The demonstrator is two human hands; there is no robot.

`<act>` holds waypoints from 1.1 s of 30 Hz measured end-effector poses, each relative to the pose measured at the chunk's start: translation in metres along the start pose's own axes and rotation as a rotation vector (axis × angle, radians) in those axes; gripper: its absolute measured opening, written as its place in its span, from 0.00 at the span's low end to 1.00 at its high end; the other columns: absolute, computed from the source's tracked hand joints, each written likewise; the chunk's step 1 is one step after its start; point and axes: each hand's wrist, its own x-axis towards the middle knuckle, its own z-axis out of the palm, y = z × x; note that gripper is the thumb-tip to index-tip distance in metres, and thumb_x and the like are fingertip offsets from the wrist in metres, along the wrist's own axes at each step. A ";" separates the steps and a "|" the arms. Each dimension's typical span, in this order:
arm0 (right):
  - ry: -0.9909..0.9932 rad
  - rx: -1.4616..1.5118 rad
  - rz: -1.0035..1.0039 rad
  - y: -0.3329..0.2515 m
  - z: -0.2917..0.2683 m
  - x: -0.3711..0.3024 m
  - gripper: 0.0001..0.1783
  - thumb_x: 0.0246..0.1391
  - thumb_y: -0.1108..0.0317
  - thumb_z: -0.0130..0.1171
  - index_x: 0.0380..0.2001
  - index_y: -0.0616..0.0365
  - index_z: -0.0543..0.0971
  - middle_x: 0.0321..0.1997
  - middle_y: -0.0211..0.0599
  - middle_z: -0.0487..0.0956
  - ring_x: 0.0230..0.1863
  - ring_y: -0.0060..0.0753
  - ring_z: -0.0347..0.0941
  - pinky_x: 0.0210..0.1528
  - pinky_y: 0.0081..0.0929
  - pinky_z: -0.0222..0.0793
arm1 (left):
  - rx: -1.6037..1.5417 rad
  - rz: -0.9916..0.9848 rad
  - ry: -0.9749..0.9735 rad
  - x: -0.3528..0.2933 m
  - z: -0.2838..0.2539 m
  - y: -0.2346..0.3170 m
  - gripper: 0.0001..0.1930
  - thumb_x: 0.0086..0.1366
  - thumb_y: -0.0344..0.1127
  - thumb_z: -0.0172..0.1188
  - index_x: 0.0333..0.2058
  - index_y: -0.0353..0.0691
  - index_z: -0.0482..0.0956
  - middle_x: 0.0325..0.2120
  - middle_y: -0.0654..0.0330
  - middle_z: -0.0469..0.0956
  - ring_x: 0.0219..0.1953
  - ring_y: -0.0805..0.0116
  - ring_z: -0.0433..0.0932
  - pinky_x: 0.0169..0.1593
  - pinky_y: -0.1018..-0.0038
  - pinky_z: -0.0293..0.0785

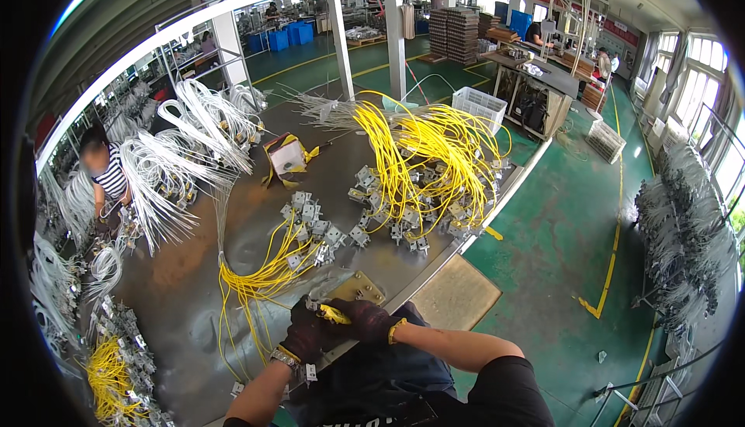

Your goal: The recorder is assembling small electronic components with yellow wires using a hand tool at a metal workbench.

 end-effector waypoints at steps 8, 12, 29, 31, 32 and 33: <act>0.069 0.122 0.018 0.016 -0.019 -0.012 0.26 0.63 0.57 0.59 0.61 0.56 0.74 0.52 0.50 0.81 0.54 0.51 0.79 0.56 0.42 0.73 | 0.279 0.051 -0.091 0.005 -0.031 0.039 0.23 0.57 0.60 0.66 0.41 0.48 0.85 0.40 0.63 0.85 0.42 0.60 0.82 0.55 0.63 0.70; 0.039 0.107 0.074 0.010 -0.032 -0.025 0.26 0.62 0.60 0.59 0.61 0.56 0.74 0.56 0.50 0.80 0.56 0.48 0.78 0.57 0.41 0.73 | 0.264 0.096 -0.068 -0.005 -0.022 0.034 0.23 0.58 0.60 0.63 0.41 0.50 0.86 0.40 0.63 0.86 0.45 0.59 0.81 0.57 0.60 0.66; 0.183 -0.405 -0.124 -0.033 -0.040 -0.020 0.21 0.46 0.70 0.68 0.47 0.53 0.82 0.43 0.45 0.81 0.44 0.54 0.80 0.43 0.43 0.78 | 0.214 0.186 0.176 0.005 -0.014 0.016 0.28 0.51 0.62 0.67 0.45 0.50 0.83 0.40 0.57 0.84 0.46 0.55 0.80 0.59 0.57 0.67; 0.203 -0.408 -0.120 -0.036 -0.035 -0.017 0.20 0.46 0.71 0.68 0.47 0.54 0.82 0.43 0.46 0.81 0.44 0.54 0.80 0.43 0.42 0.78 | 0.178 0.154 0.158 0.002 -0.012 0.013 0.28 0.52 0.62 0.67 0.45 0.50 0.82 0.40 0.57 0.84 0.46 0.55 0.81 0.59 0.57 0.67; 0.235 -0.417 -0.119 -0.037 -0.032 -0.017 0.20 0.47 0.71 0.67 0.46 0.54 0.82 0.43 0.46 0.81 0.44 0.55 0.80 0.44 0.42 0.78 | 0.148 0.135 0.144 0.002 -0.012 0.014 0.28 0.52 0.62 0.67 0.46 0.51 0.82 0.40 0.57 0.84 0.46 0.54 0.81 0.59 0.57 0.67; 0.233 -0.418 -0.120 -0.036 -0.029 -0.020 0.20 0.47 0.71 0.67 0.46 0.54 0.82 0.43 0.46 0.81 0.44 0.55 0.80 0.44 0.42 0.78 | 0.133 0.076 0.039 0.004 -0.014 0.015 0.28 0.54 0.62 0.67 0.47 0.50 0.81 0.39 0.55 0.84 0.47 0.54 0.81 0.60 0.56 0.66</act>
